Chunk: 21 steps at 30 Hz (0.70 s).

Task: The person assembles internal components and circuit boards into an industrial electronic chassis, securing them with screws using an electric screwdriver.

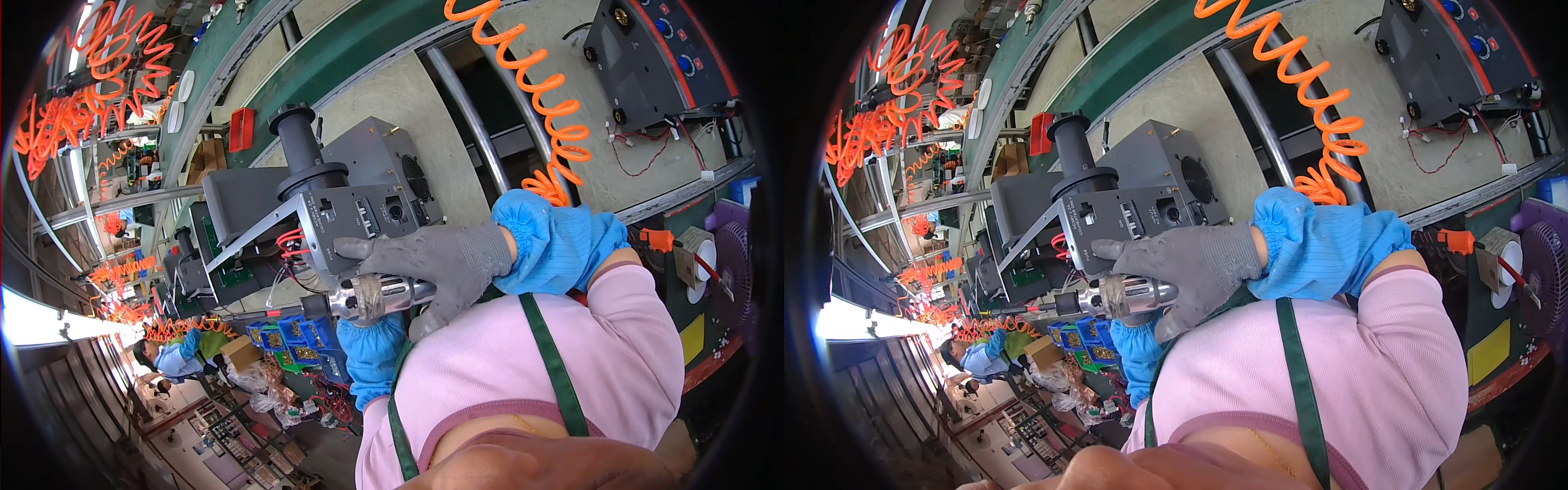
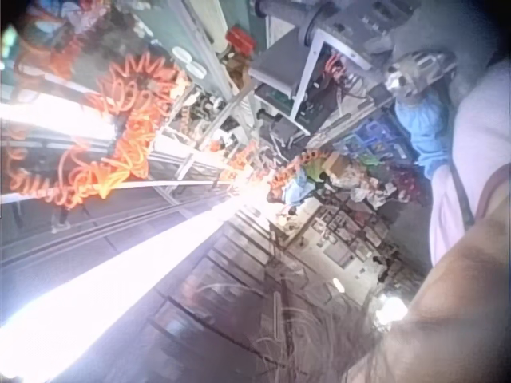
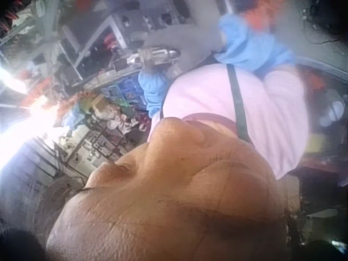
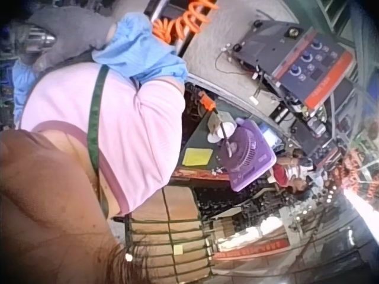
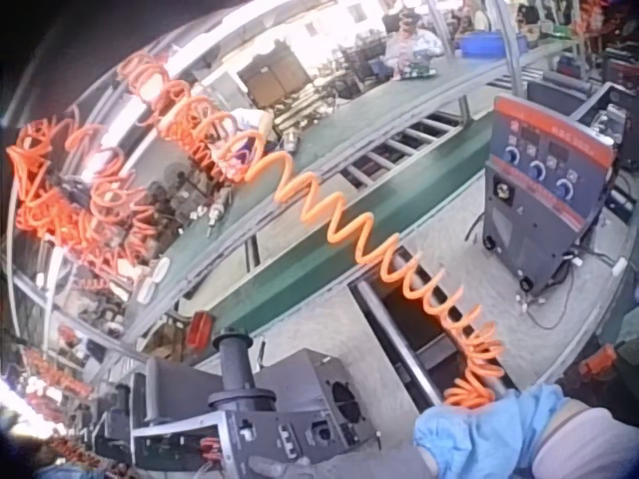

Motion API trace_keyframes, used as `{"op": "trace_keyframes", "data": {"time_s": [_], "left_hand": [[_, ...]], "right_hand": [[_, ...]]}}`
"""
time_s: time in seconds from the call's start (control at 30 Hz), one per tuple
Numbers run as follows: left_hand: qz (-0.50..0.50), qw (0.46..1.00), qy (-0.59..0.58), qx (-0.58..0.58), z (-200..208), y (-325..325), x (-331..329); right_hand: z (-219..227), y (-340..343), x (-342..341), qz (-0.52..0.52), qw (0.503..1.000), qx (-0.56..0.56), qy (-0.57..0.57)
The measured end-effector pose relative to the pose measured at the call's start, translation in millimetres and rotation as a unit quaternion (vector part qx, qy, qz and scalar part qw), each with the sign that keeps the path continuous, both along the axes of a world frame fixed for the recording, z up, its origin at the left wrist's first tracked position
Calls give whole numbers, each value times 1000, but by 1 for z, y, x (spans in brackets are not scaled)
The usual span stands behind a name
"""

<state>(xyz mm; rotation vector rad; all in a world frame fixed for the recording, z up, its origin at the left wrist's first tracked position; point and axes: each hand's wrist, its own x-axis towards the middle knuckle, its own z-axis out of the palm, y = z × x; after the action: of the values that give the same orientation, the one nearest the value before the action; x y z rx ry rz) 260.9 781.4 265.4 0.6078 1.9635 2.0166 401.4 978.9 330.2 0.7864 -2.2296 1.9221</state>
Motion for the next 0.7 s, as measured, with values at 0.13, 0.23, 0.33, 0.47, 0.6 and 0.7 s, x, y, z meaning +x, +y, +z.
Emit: {"op": "trace_keyframes", "data": {"time_s": [0.13,0.23,0.33,0.47,0.6,0.7], "left_hand": [[-9,999,49,-19,3,14,6],[-19,995,87,-34,5,24,8],[-28,991,121,-46,5,28,12],[-21,983,168,-69,10,32,18],[-9,972,214,-91,13,27,21],[16,934,293,-206,28,30,30]], "right_hand": [[0,0,3,-11,1000,0,5],[3,2,3,-28,1000,5,14],[4,4,3,7,1000,-15,-3],[3,6,-1,19,999,-32,-4],[0,28,1,-6,990,-111,84],[6,64,31,-35,988,-148,-4]]}}
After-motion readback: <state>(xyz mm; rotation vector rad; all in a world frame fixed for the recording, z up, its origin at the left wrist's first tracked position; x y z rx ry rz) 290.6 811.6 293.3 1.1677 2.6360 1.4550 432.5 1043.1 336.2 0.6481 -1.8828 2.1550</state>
